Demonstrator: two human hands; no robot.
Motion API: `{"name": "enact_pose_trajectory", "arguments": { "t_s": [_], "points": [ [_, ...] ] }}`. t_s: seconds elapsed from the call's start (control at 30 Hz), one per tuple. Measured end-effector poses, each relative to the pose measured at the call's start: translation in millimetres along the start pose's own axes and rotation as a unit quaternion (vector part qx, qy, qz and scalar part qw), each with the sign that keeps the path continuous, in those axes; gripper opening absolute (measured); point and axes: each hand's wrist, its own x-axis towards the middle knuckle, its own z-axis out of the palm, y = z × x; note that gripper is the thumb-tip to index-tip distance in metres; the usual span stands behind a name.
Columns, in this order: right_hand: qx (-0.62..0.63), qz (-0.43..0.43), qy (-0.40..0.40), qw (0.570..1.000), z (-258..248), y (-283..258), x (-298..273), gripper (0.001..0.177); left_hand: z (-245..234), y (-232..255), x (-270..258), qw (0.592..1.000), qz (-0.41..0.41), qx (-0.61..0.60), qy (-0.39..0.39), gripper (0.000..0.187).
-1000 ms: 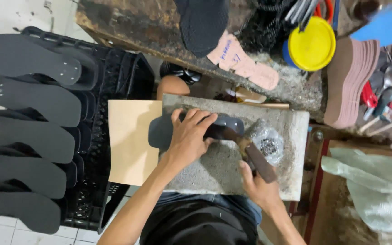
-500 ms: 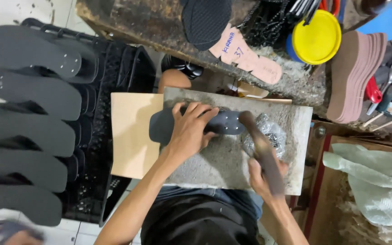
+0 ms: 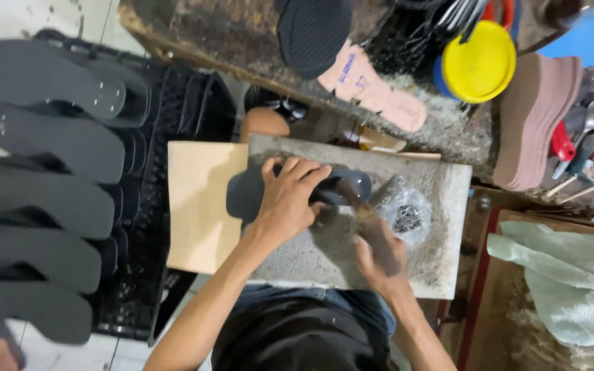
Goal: Hammering small nails into shoe soles on a workbench in a manufacturing setting.
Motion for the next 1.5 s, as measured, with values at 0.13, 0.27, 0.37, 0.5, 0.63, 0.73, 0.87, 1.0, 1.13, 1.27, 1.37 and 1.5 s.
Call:
{"name": "enact_pose_trajectory", "arguments": {
  "t_s": [0.13,0.27,0.37,0.5,0.63,0.73,0.87,1.0,1.13,1.27,1.37,1.5],
  "points": [
    [-0.032,-0.033,0.039,0.998,4,17,-13,0.03,0,2,-3,1.0,-0.019,0.002,-0.022,0.05],
    [0.019,-0.079,0.023,0.996,-13,0,-29,0.027,10,-10,-8,0.996,-0.006,0.076,0.043,0.05],
    [-0.177,-0.137,0.019,0.974,-12,-8,-32,0.036,-5,-8,-14,0.989,0.012,0.11,0.1,0.05],
    [-0.16,-0.085,-0.043,0.983,-18,-26,-16,0.034,-24,7,-27,0.984,0.021,0.122,0.132,0.047],
    [0.169,0.099,-0.034,0.98,-43,-61,14,0.052,-32,24,-43,0.989,0.087,0.045,0.108,0.045],
    [0.281,0.166,-0.038,0.945,-43,-71,29,0.045,-33,28,-56,0.991,0.106,0.01,0.083,0.046],
    [0.426,0.24,0.031,0.872,-35,-85,33,0.039,-17,28,-75,0.96,-0.029,-0.075,0.266,0.042],
    [0.617,0.191,0.009,0.763,-17,-90,25,0.036,-17,30,-92,0.898,-0.166,-0.254,0.317,0.036],
    [0.545,0.189,-0.04,0.816,-9,-121,24,0.041,-45,36,-98,0.825,-0.203,-0.475,0.229,0.034],
    [0.428,0.142,-0.149,0.88,0,-161,40,0.047,-64,19,-121,0.813,-0.232,-0.406,0.346,0.017],
    [0.447,0.082,-0.2,0.868,19,-194,58,0.041,-68,-10,-133,0.712,-0.184,-0.495,0.464,0.03],
    [0.476,0.01,-0.182,0.86,59,-233,78,0.034,-86,-56,-147,0.668,-0.28,-0.456,0.518,0.047]
  ]
}}
